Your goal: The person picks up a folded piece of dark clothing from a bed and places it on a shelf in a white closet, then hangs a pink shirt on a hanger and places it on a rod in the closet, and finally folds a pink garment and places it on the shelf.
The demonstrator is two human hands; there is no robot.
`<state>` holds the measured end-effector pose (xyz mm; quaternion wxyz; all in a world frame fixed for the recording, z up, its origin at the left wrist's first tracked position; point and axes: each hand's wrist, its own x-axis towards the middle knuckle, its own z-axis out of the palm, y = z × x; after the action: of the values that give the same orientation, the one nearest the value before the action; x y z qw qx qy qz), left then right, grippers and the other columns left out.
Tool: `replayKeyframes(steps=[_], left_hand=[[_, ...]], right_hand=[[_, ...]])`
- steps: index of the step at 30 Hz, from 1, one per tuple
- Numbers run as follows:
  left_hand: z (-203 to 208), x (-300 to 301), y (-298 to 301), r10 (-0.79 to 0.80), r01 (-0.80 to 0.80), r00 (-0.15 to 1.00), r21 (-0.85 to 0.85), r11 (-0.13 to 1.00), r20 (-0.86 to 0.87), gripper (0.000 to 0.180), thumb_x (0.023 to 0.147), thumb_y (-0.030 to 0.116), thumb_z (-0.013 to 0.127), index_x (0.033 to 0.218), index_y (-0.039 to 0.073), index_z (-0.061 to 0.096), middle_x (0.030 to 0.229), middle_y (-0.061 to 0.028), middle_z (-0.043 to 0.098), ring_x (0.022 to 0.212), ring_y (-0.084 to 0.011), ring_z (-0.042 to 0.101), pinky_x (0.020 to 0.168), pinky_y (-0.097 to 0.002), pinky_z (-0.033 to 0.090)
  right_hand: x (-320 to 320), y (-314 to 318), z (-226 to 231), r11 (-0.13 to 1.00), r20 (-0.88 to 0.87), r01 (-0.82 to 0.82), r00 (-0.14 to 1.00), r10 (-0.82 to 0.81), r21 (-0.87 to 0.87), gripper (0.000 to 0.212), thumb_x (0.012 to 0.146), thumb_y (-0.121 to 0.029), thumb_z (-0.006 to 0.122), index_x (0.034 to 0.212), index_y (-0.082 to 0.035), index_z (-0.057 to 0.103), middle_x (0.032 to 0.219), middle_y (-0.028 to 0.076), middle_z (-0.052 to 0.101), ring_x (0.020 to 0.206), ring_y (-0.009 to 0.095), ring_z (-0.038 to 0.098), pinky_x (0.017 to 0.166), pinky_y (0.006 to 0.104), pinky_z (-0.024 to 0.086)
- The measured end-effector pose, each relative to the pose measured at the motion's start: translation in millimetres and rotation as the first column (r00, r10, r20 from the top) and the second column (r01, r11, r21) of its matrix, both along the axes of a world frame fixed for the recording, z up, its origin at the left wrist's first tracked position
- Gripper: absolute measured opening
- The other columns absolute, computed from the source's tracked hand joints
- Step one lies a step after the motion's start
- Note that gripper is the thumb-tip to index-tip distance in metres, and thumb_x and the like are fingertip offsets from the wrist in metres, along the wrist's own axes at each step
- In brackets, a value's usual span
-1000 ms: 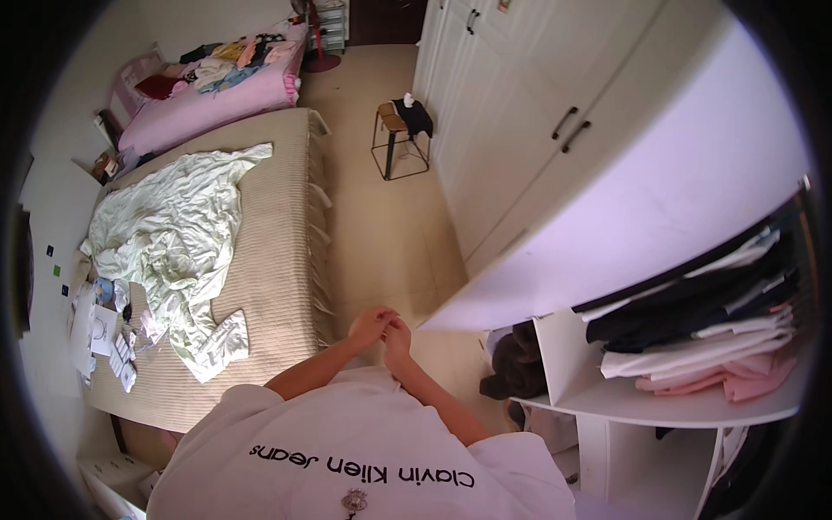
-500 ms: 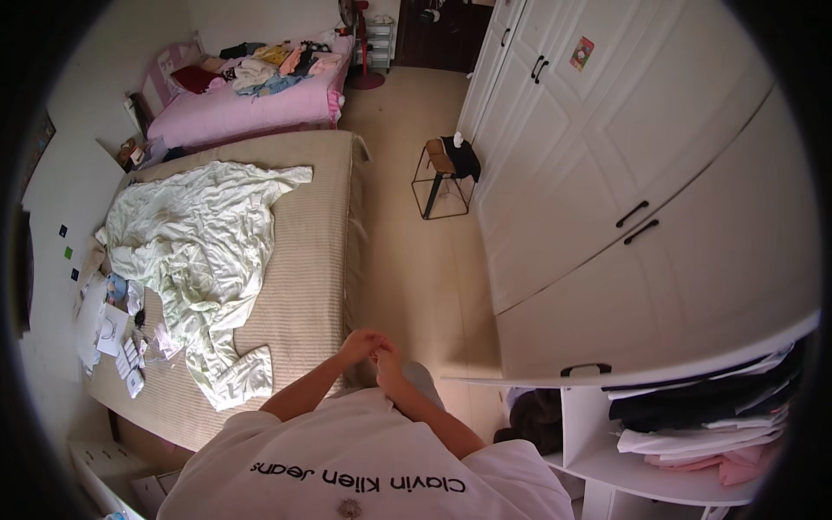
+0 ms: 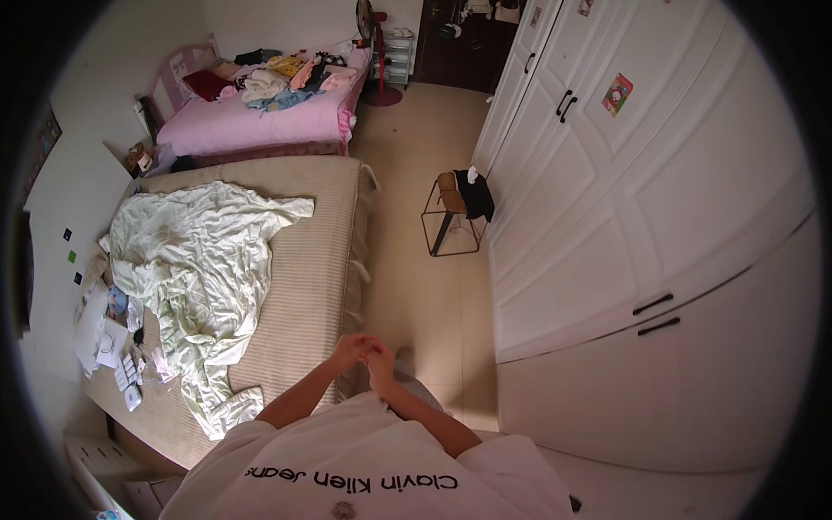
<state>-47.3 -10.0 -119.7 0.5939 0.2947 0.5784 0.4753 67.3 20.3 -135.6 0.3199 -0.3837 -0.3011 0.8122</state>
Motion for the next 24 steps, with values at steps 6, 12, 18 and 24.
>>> replayKeyframes(steps=[6, 12, 18, 24], left_hand=[[3, -15, 123, -0.015, 0.030, 0.984, 0.079, 0.996, -0.178, 0.028, 0.093, 0.021, 0.055, 0.111, 0.001, 0.061, 0.089, -0.0034, 0.065, 0.070, -0.0082, 0.060, 0.061, -0.0222, 0.050], [17, -8, 209, -0.040, 0.063, 0.979, 0.111, 0.992, -0.200, 0.025, 0.093, 0.017, 0.054, 0.111, 0.001, 0.062, 0.085, -0.0037, 0.065, 0.066, -0.0078, 0.058, 0.058, -0.0219, 0.049], [6, -15, 252, -0.073, 0.082, 0.983, 0.052, 0.995, -0.167, 0.025, 0.094, 0.019, 0.054, 0.111, 0.003, 0.062, 0.088, -0.0037, 0.065, 0.068, -0.0086, 0.059, 0.058, -0.0222, 0.049], [8, -34, 308, -0.057, 0.058, 0.998, 0.015, 0.998, -0.021, 0.028, 0.094, 0.025, 0.054, 0.112, 0.006, 0.063, 0.092, -0.0019, 0.066, 0.075, -0.0087, 0.060, 0.063, -0.0226, 0.050]], right_hand=[[-18, 121, 28, 0.995, -0.021, 0.031, 0.999, -0.029, 0.096, 0.012, 0.086, -0.001, 0.050, 0.088, -0.007, 0.060, 0.079, 0.001, 0.059, 0.070, 0.009, 0.056, 0.062, 0.0224, 0.045], [-11, 199, 29, 0.993, 0.009, 0.093, 0.995, -0.094, 0.072, 0.015, 0.084, 0.002, 0.048, 0.088, -0.007, 0.060, 0.077, 0.000, 0.057, 0.066, 0.007, 0.051, 0.059, 0.0209, 0.041], [-17, 241, 27, 0.992, 0.073, 0.125, 0.989, -0.127, 0.030, 0.020, 0.084, 0.003, 0.045, 0.092, -0.003, 0.061, 0.077, 0.001, 0.057, 0.067, 0.009, 0.051, 0.060, 0.0235, 0.044], [-42, 301, 10, 0.986, 0.114, 0.165, 0.980, -0.164, 0.003, 0.019, 0.084, 0.003, 0.044, 0.091, -0.001, 0.062, 0.082, 0.005, 0.059, 0.071, 0.013, 0.055, 0.062, 0.0259, 0.047]])
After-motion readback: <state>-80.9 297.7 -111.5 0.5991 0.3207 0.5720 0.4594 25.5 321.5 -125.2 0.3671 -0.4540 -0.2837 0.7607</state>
